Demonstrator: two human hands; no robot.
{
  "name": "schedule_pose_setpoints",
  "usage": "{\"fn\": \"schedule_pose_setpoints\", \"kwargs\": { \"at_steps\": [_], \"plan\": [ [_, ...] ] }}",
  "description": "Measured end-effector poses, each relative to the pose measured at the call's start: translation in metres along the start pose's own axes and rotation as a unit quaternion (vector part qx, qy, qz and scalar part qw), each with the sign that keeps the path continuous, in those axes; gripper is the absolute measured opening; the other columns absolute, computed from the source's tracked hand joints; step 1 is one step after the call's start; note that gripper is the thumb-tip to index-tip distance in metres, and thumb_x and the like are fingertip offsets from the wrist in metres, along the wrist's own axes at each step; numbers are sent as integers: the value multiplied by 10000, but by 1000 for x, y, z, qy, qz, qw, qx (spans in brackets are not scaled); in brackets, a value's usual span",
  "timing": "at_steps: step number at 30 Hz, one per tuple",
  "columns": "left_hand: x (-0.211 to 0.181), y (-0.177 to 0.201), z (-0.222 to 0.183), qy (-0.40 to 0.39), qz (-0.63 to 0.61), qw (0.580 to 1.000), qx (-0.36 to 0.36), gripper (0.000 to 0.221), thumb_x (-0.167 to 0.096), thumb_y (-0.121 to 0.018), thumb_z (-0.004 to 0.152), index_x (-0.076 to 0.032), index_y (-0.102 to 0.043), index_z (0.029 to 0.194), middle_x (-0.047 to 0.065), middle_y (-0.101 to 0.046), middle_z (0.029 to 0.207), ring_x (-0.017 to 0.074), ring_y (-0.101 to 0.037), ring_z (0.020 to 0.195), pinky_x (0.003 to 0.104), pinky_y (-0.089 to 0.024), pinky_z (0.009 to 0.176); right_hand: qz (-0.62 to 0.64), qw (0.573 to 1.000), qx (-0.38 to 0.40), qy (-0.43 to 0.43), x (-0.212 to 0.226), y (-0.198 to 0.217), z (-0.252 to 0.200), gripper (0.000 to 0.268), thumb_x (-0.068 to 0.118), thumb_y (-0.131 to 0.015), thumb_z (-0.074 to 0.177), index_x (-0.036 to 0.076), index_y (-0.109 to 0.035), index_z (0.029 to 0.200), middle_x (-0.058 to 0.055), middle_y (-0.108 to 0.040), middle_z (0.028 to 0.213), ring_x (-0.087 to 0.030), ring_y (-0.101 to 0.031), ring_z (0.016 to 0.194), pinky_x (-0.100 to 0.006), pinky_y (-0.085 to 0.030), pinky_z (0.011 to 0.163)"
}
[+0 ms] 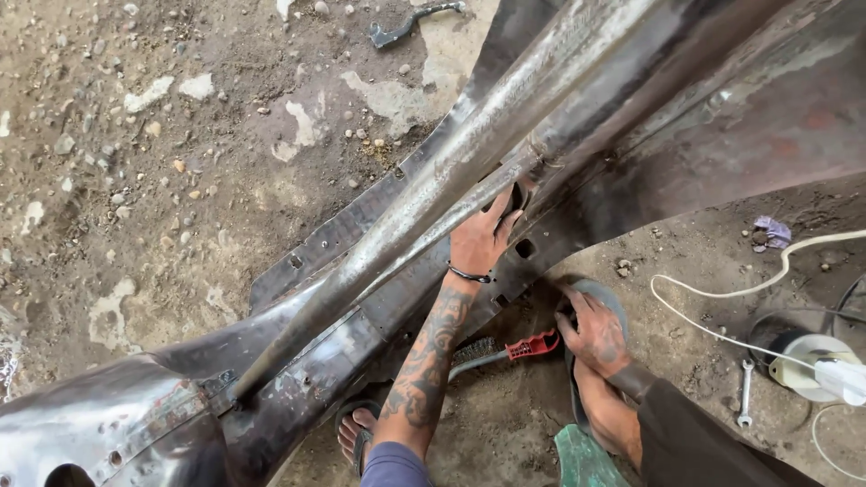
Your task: Sanding the metal frame of a motorcycle to prepare the surface for repair or painting.
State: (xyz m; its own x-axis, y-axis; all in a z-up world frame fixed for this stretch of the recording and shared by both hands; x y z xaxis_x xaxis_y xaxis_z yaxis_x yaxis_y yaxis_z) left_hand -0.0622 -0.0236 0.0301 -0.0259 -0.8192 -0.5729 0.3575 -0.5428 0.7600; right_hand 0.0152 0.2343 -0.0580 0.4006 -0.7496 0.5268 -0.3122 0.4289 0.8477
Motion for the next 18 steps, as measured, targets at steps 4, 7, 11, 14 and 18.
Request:
{"fn": "schedule_pose_setpoints", "kwargs": {
  "at_steps": [4, 7, 11, 14, 18],
  "plan": [
    [0, 0, 0, -7, -5, 1000, 10, 528, -405, -518, 1096, -290, -410, 1600, 92, -601, 545, 181, -523, 377, 281, -401, 366, -1, 1000, 11, 0, 7, 5, 2, 517, 275, -676, 967, 82, -572, 1434, -202, -699, 1144, -389, -697, 1123, -531, -606, 868],
    [-5, 12, -7, -27, 16, 999, 15, 534, -425, -522, 1087, -286, -423, 1593, 95, -594, 581, 182, -534, 416, 288, -417, 390, 1, 1000, 10, 7, 13, 10, 3, 508, 253, -682, 965, 73, -574, 1427, -213, -698, 1130, -395, -700, 1108, -536, -607, 851],
    [-8, 12, -6, -30, 56, 998, 22, 546, -427, -540, 1073, -272, -438, 1587, 102, -576, 625, 173, -541, 461, 280, -431, 404, -7, 1000, 6, 11, 10, 6, 3, 516, 268, -699, 952, 83, -581, 1420, -211, -700, 1133, -390, -700, 1115, -523, -617, 848],
    [18, -27, 3, 80, -52, 993, 62, 493, -475, -483, 1088, -174, -585, 1464, 71, -597, 562, 122, -470, 379, 300, -328, 353, -1, 1000, 18, 6, 21, 17, 9, 500, 271, -671, 972, 69, -580, 1421, -211, -704, 1107, -392, -700, 1112, -543, -607, 856],
    [9, -9, -3, 50, -57, 995, 68, 488, -430, -457, 1110, -217, -490, 1548, 95, -608, 573, 139, -471, 378, 281, -356, 344, -1, 1000, 20, -5, 13, 11, 6, 510, 310, -678, 966, 97, -584, 1420, -188, -705, 1116, -367, -698, 1110, -523, -614, 861]
  ]
}}
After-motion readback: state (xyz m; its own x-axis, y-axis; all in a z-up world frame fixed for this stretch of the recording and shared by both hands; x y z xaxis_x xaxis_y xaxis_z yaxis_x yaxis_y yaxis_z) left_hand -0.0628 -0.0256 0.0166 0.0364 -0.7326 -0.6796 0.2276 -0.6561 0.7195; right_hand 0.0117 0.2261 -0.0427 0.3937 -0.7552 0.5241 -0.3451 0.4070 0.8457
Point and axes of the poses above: each hand's wrist, its own z-axis towards the middle knuckle, its own y-axis out of the back of the hand, x = y × z, the point moved 7 cm from there along z, towards the middle knuckle
